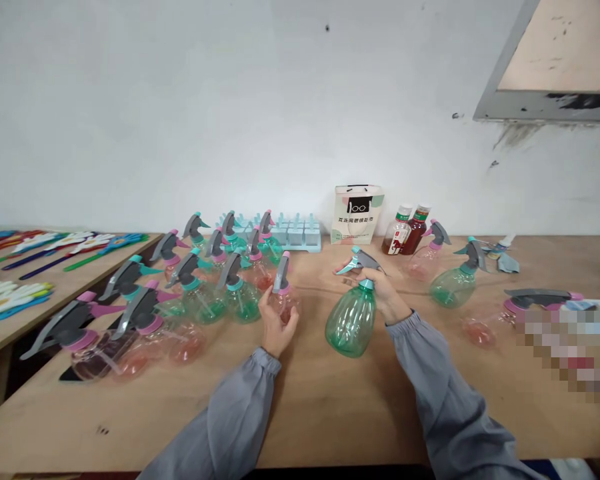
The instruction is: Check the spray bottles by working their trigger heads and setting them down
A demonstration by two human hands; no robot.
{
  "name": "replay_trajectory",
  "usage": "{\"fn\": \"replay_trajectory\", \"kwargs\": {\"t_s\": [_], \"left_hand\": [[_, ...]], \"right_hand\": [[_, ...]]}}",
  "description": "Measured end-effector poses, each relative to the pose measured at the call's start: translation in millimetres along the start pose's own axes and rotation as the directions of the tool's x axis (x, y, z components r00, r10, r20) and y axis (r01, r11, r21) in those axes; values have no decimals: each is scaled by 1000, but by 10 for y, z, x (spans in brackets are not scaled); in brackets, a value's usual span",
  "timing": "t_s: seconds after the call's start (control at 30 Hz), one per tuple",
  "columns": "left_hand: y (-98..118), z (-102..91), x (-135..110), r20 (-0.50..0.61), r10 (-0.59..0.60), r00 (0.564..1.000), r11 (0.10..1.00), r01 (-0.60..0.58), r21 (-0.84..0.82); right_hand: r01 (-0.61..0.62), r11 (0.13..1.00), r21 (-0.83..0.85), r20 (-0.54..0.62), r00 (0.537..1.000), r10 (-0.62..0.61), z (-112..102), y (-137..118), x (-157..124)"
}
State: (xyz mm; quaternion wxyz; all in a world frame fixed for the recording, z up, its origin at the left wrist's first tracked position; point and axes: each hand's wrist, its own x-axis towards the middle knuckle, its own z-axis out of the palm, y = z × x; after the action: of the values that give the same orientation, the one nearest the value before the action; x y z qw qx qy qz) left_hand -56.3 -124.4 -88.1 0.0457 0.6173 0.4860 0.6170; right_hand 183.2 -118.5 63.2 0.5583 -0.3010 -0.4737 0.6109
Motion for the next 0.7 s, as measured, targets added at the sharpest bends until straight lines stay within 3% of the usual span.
{"fn": "replay_trajectory", "kwargs": {"t_s": [0.17, 0.37, 0.7], "left_hand": [[12, 7, 1, -4, 17, 1000, 1000, -17, 14], [0, -3, 7, 6, 53, 999, 998, -53, 22], [11, -4, 15, 0, 133, 991, 987, -133, 89]], "right_hand": [[2, 1000, -26, -105, 994, -4, -51, 57, 64], [-23, 1000, -20, -113, 993, 21, -19, 52, 68], [78, 991, -106, -193, 976, -98, -55, 114, 109]]}}
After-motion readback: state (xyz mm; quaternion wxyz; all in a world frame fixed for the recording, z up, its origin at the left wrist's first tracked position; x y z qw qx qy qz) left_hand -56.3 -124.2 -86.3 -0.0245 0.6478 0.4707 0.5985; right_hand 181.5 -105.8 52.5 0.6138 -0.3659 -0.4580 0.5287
